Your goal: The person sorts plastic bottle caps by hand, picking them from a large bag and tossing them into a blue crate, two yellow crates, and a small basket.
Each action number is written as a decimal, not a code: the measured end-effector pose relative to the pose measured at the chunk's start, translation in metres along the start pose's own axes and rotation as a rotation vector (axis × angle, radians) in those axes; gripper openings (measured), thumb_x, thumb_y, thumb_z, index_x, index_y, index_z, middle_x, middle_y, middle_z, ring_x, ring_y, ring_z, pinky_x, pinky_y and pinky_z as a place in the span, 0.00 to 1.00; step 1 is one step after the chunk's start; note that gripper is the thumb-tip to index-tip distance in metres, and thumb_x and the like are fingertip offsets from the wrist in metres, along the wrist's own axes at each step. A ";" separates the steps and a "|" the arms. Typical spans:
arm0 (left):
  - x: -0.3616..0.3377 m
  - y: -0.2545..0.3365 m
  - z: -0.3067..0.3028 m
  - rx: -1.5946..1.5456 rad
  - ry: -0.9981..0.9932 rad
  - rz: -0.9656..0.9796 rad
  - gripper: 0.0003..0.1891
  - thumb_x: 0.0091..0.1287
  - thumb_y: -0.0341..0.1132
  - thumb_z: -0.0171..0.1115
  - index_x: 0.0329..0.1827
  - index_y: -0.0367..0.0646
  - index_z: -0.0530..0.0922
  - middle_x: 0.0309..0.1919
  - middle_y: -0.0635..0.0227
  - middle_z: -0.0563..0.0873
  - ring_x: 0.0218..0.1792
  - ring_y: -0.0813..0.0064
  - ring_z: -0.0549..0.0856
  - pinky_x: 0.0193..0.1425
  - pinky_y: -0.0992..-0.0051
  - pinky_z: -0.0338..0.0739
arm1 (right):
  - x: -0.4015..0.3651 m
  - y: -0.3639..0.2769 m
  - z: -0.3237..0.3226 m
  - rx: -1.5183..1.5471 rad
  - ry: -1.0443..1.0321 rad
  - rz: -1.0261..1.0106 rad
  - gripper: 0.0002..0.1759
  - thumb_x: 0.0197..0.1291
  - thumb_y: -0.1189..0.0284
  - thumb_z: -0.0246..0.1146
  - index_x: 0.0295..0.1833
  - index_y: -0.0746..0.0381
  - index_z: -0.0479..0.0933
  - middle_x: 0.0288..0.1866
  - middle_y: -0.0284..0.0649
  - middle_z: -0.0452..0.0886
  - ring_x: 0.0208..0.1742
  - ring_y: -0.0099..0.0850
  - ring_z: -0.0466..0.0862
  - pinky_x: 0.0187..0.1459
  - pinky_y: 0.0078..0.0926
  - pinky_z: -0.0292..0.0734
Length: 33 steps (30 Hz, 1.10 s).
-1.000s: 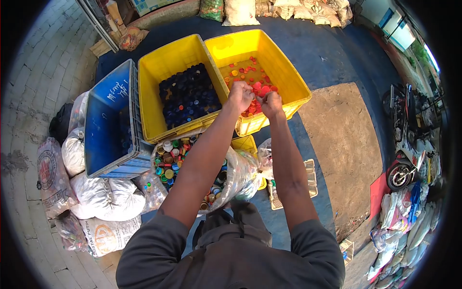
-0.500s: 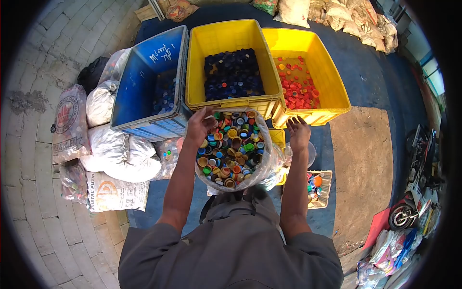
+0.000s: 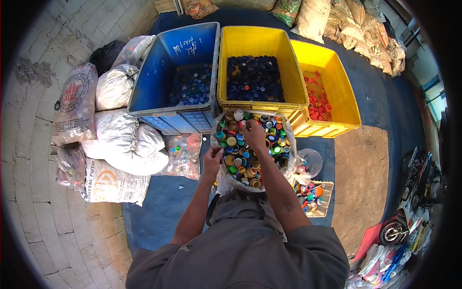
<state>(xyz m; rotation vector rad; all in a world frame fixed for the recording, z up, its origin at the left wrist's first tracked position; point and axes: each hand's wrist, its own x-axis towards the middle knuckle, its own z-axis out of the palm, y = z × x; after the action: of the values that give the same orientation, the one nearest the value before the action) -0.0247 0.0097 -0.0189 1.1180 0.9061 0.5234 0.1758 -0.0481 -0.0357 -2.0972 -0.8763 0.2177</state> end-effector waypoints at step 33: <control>0.090 0.014 0.067 1.340 0.068 0.298 0.17 0.55 0.38 0.67 0.47 0.43 0.79 0.42 0.58 0.86 0.50 0.54 0.82 0.55 0.54 0.74 | -0.072 0.032 -0.072 1.233 0.077 0.737 0.07 0.59 0.72 0.61 0.42 0.60 0.75 0.30 0.30 0.77 0.29 0.25 0.77 0.34 0.28 0.75</control>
<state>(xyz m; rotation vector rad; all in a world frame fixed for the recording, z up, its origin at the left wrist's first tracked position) 0.0817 0.0474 -0.0276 2.4777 1.1653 0.1244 0.1703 -0.1537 -0.0245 -1.1163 0.1802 0.8101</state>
